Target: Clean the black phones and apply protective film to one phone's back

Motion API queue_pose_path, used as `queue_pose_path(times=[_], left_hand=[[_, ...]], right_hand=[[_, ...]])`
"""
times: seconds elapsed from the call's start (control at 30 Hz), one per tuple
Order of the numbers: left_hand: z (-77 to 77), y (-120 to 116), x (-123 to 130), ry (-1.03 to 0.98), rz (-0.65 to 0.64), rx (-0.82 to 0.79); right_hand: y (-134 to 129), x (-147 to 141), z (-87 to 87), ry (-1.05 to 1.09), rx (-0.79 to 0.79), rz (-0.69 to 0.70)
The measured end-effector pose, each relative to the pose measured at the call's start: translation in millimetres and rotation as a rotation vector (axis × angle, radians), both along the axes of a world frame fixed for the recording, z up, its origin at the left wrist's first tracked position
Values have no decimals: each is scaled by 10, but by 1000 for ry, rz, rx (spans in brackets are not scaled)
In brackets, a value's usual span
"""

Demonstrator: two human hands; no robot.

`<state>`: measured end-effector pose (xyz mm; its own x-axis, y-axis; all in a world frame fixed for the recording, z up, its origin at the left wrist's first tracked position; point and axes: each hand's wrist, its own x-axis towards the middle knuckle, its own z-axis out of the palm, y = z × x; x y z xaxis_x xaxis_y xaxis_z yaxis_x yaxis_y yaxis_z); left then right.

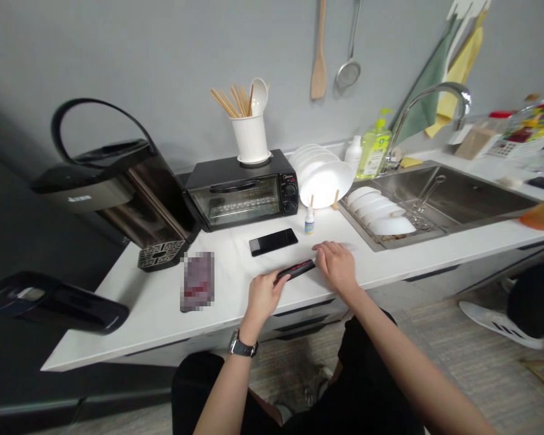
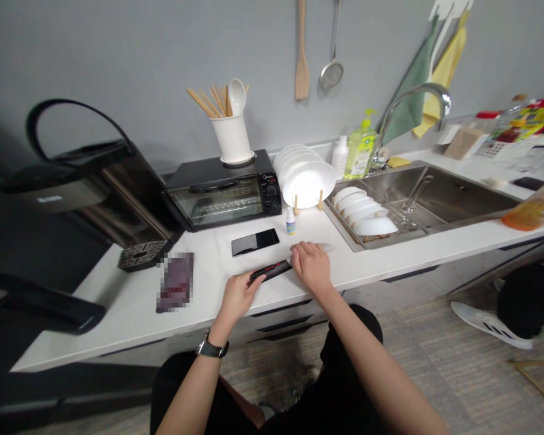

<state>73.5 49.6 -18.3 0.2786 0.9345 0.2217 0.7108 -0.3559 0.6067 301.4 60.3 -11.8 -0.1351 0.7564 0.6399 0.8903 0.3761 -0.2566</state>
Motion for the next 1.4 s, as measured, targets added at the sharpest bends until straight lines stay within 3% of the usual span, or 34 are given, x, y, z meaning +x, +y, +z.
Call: queue_pose_path(times=[0.07,0.17,0.37,0.47,0.57,0.7,0.83,0.93,1.07,1.2,1.27,1.33,1.4], left_hand=[[6,-10,26,-52,6,15],[58,-23,60,-187,37,68],[403,-98,190,-369,31,197],[527,-109,295,-499,110,206],[506,-64,369,-565,182,183],[349,8,355,-575,196,148],[263,15,317,-544,225,236],[206,24,346,-465,137,235],[33,94,398,-390,-16,115],[-119,173,408,-406,-29,121],[-148,191,406,-429,-21,154],[-154,195,405,-429,-15,131],[-147,191,404,-421,-27,94]], right_hand=[[12,72,6,63,-14,-16],[-18,-139,72,164,1,14],[-95,-689,381,540,29,176],[-106,-807,423,786,-20,219],[-64,-839,301,1015,-110,139],[36,-704,126,1101,-127,-34],[74,-486,281,1194,18,-198],[39,-445,555,1053,106,-43],[-40,-545,788,446,98,341],[-56,-614,808,5,171,392],[-32,-601,805,-134,227,484],[3,-549,814,-204,236,553],[34,-470,829,-155,168,479]])
